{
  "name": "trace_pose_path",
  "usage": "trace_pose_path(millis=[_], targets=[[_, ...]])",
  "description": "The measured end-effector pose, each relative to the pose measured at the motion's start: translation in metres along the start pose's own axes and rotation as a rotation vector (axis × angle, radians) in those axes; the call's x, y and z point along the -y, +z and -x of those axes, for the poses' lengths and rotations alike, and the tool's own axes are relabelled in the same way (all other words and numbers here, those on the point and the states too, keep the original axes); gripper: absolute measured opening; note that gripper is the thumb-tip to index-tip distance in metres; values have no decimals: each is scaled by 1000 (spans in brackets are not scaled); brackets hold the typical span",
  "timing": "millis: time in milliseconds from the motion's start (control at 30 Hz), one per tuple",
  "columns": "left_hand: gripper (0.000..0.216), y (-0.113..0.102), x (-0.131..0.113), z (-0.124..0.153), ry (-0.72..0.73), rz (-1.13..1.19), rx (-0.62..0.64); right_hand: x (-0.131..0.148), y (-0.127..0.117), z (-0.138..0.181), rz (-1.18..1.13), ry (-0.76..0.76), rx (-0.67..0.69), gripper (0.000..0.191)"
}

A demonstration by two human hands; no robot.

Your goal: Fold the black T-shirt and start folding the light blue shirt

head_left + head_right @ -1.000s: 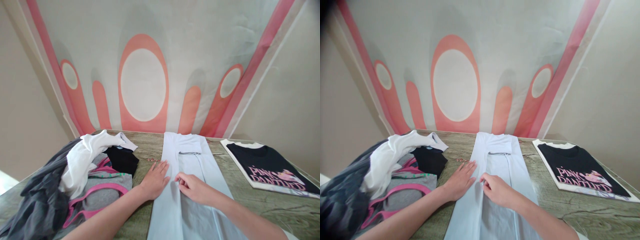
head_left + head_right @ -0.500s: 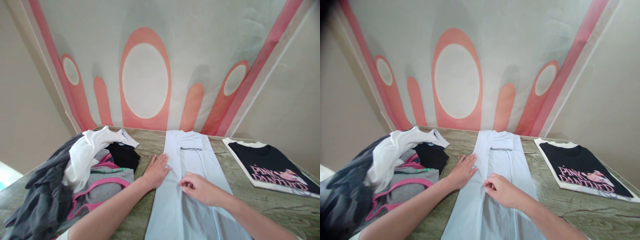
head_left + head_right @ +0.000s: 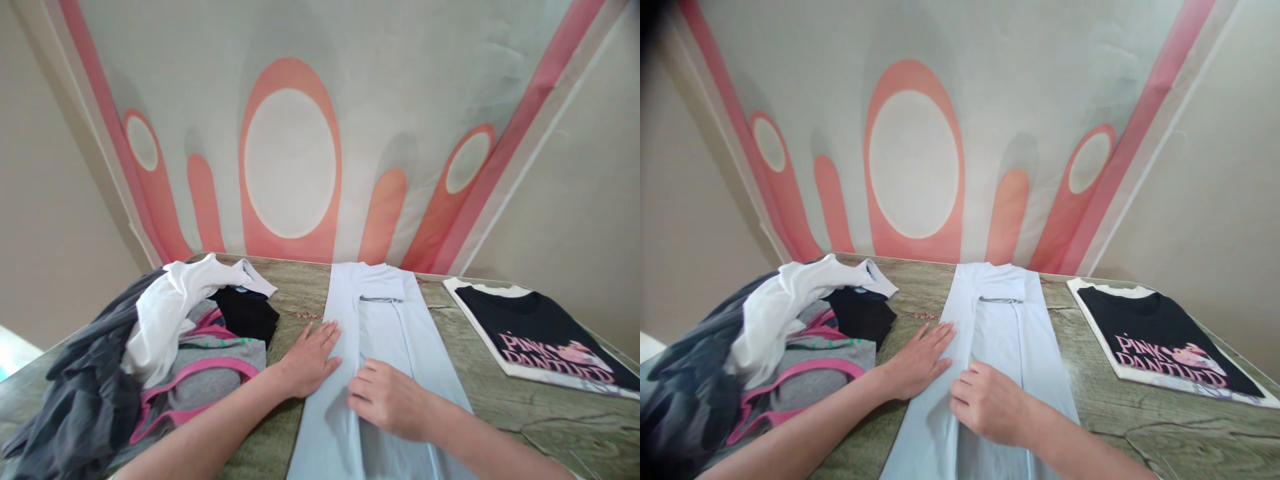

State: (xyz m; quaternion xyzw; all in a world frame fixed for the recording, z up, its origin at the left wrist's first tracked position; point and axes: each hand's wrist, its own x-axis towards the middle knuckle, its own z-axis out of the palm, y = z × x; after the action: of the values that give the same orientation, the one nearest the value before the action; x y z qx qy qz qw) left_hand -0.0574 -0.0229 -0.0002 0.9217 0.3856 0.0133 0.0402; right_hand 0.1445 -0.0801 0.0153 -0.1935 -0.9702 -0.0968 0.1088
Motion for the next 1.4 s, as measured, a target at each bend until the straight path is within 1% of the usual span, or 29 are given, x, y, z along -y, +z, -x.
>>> trace_pose_path(millis=[133,267,367,467,533,600,700,767,800,833,867,933,967,1000,1033,1067,1133,1267,1400], targets=[[55,-1,0,0,2,3,4,4,-6,2,0,-46,-34,23],[55,-3,-1,0,-4,2,6,14,-13,0,-48,-88,-2,17],[54,-7,-3,0,-10,5,31,22,-6,-4,-90,-148,-8,19],[54,-10,-4,-1,-21,4,49,30,9,-6,-141,-156,-26,24],[54,-10,-4,-1,-21,2,48,32,16,-6,-210,-127,12,27],[54,-8,-3,-1,-12,1,36,33,15,-4,-309,-103,92,26],[54,-5,0,-1,-1,6,18,26,-3,-1,-511,-121,216,22],[54,-4,1,-1,-2,14,19,13,-18,2,-657,-122,237,12],[54,-4,1,-1,-3,17,20,4,-24,4,-711,-69,213,4],[54,-4,1,-1,-5,18,20,-7,-28,8,-739,37,164,7],[54,-4,1,-1,-5,19,21,-20,-29,12,-728,206,96,14],[53,-6,0,0,-5,20,21,-46,-22,23,-585,606,-53,16],[53,-8,-1,0,-5,21,21,-59,-16,30,-494,764,-92,17],[52,-9,-2,0,-6,22,20,-71,-9,37,-404,895,-112,18],[52,-11,-4,1,-10,20,17,-81,-2,43,-318,995,-113,18],[51,-13,-6,1,-14,14,13,-88,5,49,-253,1053,-98,16],[49,-18,-10,2,-30,-9,-10,-97,14,58,-191,1092,-53,13],[37,-30,-18,4,-59,-44,-50,-93,14,59,-229,1056,26,16],[31,-42,-25,8,-82,-72,15,-81,5,53,-301,1004,74,19]])
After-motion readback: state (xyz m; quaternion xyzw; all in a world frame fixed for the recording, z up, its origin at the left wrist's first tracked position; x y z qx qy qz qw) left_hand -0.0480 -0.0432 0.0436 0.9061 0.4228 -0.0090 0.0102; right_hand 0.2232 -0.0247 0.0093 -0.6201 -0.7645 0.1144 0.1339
